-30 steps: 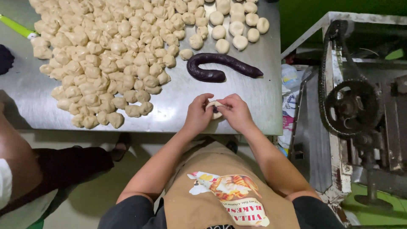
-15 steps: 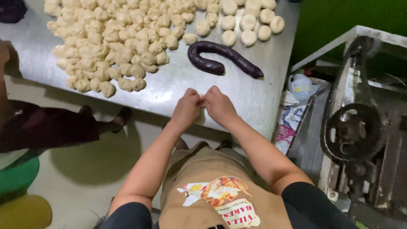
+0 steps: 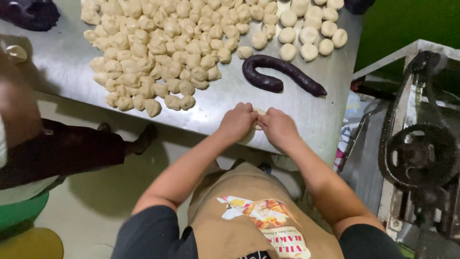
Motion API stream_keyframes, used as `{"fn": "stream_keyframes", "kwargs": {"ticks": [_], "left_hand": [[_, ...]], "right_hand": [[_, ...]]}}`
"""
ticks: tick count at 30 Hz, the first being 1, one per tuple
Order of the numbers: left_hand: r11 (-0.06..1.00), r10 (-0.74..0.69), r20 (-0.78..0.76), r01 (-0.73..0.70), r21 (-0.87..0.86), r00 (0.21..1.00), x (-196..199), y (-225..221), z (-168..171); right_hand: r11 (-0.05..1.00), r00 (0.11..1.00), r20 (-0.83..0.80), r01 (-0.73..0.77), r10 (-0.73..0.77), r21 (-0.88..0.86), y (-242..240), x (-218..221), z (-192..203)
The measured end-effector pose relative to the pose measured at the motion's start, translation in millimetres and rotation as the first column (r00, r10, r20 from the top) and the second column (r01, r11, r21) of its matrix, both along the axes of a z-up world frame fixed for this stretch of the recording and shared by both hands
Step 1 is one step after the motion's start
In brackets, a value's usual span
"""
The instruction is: Filling small portions of dough with ube paste and rolling them into balls on a production table.
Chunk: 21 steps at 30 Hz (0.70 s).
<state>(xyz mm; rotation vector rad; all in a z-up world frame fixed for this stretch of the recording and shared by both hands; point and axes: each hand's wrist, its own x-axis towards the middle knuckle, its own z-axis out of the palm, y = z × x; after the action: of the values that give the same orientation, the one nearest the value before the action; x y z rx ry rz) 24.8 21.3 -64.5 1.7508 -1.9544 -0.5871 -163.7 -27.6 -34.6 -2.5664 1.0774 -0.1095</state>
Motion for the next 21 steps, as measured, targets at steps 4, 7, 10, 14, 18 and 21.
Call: {"fn": "stream_keyframes", "kwargs": {"ticks": [4,7,10,14,18,21], "left_hand": [[0.974,-0.038,0.086,0.056,-0.222,0.996,57,-48,20],[0.925,0.108,0.219,-0.017,-0.379,0.97,95,-96,67],[0.926,-0.031,0.25,0.122,-0.358,0.968,105,-171,0],[0.859,0.074,0.408,0.15,-0.49,0.91,106,-177,-17],[0.923,0.124,0.187,-0.044,-0.382,0.974,94,-124,-7],[0.946,0.243,-0.066,-0.251,-0.203,0.968,77,-53,-1]], "right_hand": [[0.972,0.99,0.113,0.104,-0.082,-0.209,-18,1,1],[0.977,0.978,0.041,0.205,-0.203,-0.049,5,23,3],[0.948,0.923,0.231,0.276,-0.308,0.161,-3,8,-51],[0.892,0.751,0.482,0.379,-0.451,0.245,-27,-2,32],[0.942,0.768,0.591,0.333,-0.246,-0.04,-66,-24,52],[0.985,0.94,0.295,0.174,-0.172,0.019,-58,-26,6]]}}
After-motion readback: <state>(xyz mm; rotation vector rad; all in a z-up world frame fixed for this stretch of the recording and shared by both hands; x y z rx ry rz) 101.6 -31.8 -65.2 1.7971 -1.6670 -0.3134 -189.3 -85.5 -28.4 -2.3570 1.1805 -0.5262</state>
